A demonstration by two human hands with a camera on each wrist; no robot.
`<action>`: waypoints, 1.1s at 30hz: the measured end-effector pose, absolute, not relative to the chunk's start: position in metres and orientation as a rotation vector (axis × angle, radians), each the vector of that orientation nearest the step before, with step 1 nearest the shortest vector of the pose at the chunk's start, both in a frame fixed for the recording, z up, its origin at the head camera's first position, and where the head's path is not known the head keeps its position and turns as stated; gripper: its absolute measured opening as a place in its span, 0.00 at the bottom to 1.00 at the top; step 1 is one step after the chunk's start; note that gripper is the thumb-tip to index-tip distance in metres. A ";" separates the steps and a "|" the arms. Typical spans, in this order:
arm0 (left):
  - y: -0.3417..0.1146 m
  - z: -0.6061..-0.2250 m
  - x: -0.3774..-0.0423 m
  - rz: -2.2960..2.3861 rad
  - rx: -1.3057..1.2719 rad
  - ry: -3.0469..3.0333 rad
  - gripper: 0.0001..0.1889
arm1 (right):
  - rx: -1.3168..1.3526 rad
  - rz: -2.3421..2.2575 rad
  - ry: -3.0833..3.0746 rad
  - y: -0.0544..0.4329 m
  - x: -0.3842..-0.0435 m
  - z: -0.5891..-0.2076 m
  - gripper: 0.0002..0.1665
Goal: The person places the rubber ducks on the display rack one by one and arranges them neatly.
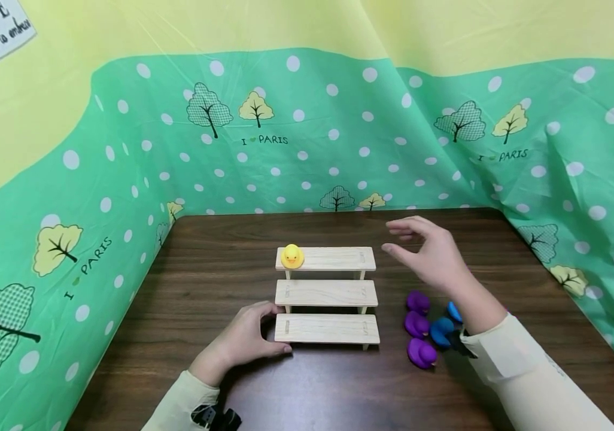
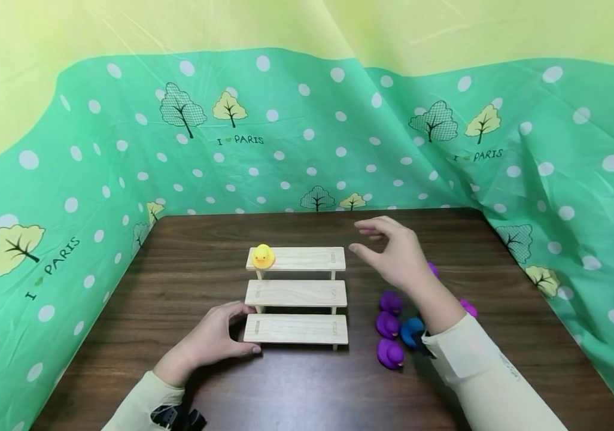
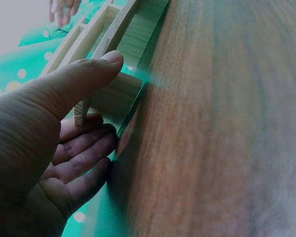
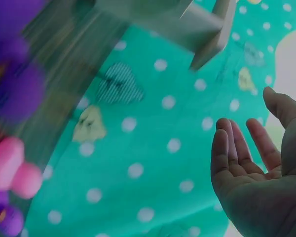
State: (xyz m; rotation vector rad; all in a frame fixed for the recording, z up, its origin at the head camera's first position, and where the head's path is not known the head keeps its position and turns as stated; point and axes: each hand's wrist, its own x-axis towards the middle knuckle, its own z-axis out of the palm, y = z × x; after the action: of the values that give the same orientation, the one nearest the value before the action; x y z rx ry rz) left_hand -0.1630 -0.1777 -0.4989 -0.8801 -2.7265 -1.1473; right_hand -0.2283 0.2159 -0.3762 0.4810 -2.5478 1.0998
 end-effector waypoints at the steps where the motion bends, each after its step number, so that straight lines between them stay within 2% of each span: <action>1: -0.177 -0.499 -0.163 -1.145 -0.881 -2.726 0.29 | 0.450 1.088 -2.558 0.223 -0.228 -0.377 0.23; 14: -0.175 -0.500 -0.166 -1.149 -0.887 -2.728 0.29 | 0.229 1.086 -2.693 0.291 -0.226 -0.396 0.31; 25: -0.180 -0.498 -0.163 -1.129 -0.848 -2.763 0.30 | 0.172 1.131 -2.768 0.337 -0.238 -0.424 0.34; 33: -0.178 -0.499 -0.163 -1.124 -0.868 -2.744 0.29 | 0.117 0.992 -2.904 0.369 -0.247 -0.440 0.39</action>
State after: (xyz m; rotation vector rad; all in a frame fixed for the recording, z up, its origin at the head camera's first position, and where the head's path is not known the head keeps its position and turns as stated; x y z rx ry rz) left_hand -0.1631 -0.1781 -0.4990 -0.8675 -2.7443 -1.1239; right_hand -0.2472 0.3692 -0.4399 0.1173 -2.9041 0.9919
